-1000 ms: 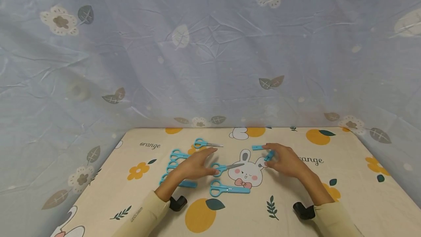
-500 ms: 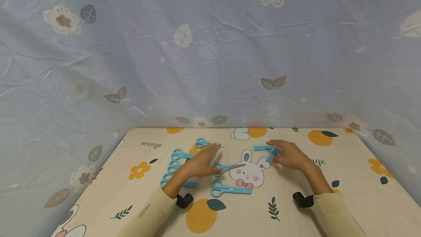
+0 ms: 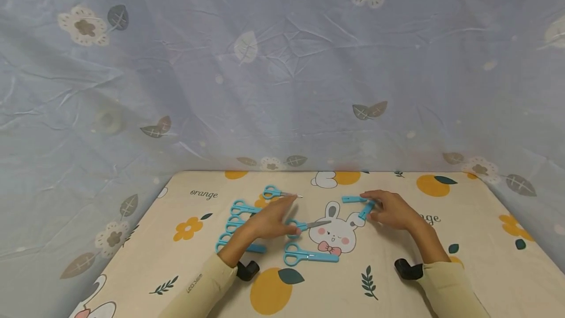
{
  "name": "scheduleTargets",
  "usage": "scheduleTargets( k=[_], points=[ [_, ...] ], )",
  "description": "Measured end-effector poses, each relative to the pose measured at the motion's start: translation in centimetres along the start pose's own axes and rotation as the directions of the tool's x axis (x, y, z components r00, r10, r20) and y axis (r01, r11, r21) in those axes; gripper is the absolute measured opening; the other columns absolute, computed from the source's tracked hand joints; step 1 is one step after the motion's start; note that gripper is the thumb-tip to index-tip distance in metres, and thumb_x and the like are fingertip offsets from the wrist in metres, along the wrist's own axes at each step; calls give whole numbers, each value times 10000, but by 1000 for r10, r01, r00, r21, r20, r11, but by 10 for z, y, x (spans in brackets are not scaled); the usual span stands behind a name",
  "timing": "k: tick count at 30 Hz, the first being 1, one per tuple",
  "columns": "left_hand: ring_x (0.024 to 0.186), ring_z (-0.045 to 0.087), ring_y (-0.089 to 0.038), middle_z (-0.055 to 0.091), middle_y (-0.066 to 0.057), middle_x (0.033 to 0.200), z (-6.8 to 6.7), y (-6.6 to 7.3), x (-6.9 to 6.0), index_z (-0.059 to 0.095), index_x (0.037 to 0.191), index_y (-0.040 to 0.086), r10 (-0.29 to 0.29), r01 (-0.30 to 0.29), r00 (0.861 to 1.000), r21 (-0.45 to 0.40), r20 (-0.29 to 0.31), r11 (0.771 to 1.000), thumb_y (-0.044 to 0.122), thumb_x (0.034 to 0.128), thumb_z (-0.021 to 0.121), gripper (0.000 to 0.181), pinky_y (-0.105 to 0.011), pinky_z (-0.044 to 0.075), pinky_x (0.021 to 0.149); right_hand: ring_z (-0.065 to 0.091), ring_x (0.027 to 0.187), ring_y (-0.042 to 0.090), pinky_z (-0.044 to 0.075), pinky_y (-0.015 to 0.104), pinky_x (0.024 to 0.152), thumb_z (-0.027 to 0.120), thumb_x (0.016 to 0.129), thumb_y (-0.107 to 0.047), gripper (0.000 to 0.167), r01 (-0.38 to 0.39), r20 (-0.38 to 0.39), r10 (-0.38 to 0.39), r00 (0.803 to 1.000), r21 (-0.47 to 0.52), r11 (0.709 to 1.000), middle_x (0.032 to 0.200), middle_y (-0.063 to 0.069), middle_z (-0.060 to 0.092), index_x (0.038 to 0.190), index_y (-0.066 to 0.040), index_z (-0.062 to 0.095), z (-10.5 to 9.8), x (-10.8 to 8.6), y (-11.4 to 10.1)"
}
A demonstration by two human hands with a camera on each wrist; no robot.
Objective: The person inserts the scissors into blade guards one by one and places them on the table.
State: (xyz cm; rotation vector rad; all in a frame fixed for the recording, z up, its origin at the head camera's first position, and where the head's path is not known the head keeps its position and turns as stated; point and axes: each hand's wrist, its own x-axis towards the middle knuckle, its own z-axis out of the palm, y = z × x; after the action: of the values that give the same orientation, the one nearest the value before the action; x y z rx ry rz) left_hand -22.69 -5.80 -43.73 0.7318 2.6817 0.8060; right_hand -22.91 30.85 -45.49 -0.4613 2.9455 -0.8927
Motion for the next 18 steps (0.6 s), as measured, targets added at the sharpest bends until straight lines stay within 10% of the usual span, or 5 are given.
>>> scheduleTargets(
  k=[18],
  points=[
    [1526, 475, -370, 617, -137, 1540, 0, 4, -6, 400, 1656, 95, -11, 11, 1000, -28, 16, 1000, 328, 973, 818, 834, -532, 442, 1247, 573, 1354, 558, 485, 700, 1123, 841, 904, -134, 599, -26, 55, 27, 998, -29, 999, 1441, 302, 642, 1440, 27, 631, -7, -4, -7]
  ],
)
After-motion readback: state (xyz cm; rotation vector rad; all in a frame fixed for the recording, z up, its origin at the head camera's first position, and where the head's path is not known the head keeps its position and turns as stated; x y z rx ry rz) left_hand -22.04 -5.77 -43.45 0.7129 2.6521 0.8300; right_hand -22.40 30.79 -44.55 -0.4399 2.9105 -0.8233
